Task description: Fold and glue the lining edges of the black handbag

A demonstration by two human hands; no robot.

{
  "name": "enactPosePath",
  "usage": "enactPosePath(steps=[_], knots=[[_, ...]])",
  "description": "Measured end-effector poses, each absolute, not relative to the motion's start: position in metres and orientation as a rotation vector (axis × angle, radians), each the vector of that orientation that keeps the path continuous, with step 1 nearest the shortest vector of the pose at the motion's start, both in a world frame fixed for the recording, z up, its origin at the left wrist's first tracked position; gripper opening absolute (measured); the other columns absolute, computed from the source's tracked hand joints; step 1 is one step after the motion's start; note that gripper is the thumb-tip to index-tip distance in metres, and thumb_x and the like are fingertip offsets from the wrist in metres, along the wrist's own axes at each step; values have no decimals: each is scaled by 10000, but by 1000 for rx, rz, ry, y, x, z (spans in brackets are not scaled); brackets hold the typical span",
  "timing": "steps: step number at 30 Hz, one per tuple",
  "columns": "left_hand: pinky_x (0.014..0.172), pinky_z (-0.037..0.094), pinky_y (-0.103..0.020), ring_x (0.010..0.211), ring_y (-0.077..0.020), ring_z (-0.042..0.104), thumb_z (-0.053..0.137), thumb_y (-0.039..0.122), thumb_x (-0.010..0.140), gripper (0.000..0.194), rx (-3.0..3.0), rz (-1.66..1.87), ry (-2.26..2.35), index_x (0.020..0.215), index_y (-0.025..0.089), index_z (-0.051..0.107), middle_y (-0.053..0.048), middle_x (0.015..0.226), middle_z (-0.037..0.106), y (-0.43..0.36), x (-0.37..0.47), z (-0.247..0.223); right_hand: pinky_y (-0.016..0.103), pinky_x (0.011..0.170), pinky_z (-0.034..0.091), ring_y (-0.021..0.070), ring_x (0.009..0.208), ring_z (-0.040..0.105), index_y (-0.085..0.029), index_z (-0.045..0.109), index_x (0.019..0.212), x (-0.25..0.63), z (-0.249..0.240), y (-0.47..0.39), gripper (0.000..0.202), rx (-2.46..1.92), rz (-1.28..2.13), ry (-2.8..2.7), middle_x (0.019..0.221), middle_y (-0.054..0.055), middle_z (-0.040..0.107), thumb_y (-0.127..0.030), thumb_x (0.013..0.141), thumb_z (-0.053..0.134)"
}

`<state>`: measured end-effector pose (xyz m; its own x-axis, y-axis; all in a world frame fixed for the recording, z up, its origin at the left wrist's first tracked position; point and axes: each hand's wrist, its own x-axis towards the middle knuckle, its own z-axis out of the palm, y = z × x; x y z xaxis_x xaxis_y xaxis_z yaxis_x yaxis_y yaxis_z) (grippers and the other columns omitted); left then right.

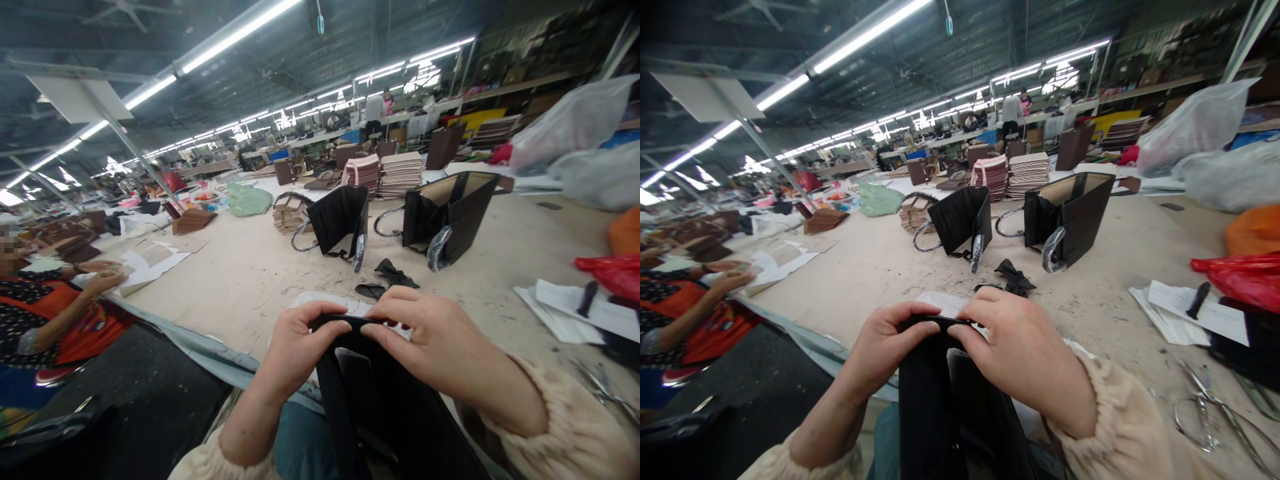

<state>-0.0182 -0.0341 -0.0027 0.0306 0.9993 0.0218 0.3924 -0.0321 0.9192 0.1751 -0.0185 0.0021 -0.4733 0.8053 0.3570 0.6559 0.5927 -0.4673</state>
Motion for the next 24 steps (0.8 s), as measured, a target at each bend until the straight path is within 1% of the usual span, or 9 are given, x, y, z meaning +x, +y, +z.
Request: enactPosePath(steps=[2, 3, 5, 7, 9, 14, 20, 24], knots=[[697, 467, -227, 765, -166, 619, 660, 244, 695, 168, 1536, 985, 1451, 840, 176, 710, -18, 792, 703, -33, -15, -4, 234, 648, 404, 131, 724, 567, -266, 689, 892, 176, 2, -17, 173, -1129, 357, -2284, 858, 6, 623, -385, 797, 605], [688, 467, -227, 750, -165, 619, 655, 243, 698, 151, 1540, 983, 1455, 820, 174, 712, -18, 776, 702, -33, -13, -4, 232, 644, 402, 130, 719, 565, -264, 693, 885, 175, 2, -15, 167, -1121, 346, -2300, 843, 6, 623, -377, 795, 609], [674, 463, -224, 723, -161, 616, 644, 245, 706, 118, 1536, 1008, 1493, 769, 172, 713, -15, 742, 698, -34, -9, -5, 226, 621, 386, 121, 691, 555, -255, 701, 832, 175, 3, -13, 135, -1118, 328, -2343, 776, 3, 615, -316, 819, 581], [667, 458, -223, 714, -157, 612, 640, 256, 711, 117, 1523, 1053, 1546, 756, 175, 711, -11, 736, 695, -36, -4, -6, 220, 597, 364, 113, 669, 543, -242, 701, 782, 173, 3, -11, 161, -1119, 328, -2365, 721, 0, 600, -258, 836, 550], [661, 454, -225, 708, -156, 609, 641, 272, 713, 123, 1509, 1078, 1590, 755, 177, 707, -9, 731, 692, -39, 1, -7, 218, 590, 352, 113, 666, 534, -231, 698, 770, 172, 3, -9, 168, -1118, 343, -2362, 704, 1, 591, -240, 835, 544], [649, 444, -233, 693, -156, 597, 641, 275, 708, 123, 1463, 1105, 1659, 758, 177, 695, -4, 712, 681, -38, 9, -9, 216, 589, 346, 112, 645, 517, -213, 691, 740, 171, 0, -6, 183, -1114, 397, -2319, 673, 3, 572, -223, 835, 535], [591, 423, -212, 641, -139, 559, 628, 265, 703, 126, 1416, 1076, 1609, 740, 156, 678, -3, 659, 650, -32, 10, -7, 218, 575, 346, 107, 628, 508, -191, 683, 696, 172, -2, -2, 201, -1106, 429, -2290, 651, 5, 560, -230, 833, 540], [636, 438, -207, 700, -142, 575, 594, 253, 737, 132, 1429, 1047, 1524, 781, 160, 677, -8, 718, 664, -30, 6, -8, 221, 581, 353, 111, 637, 511, -194, 680, 710, 174, -5, 0, 165, -1118, 492, -2254, 661, 2, 563, -241, 819, 566]])
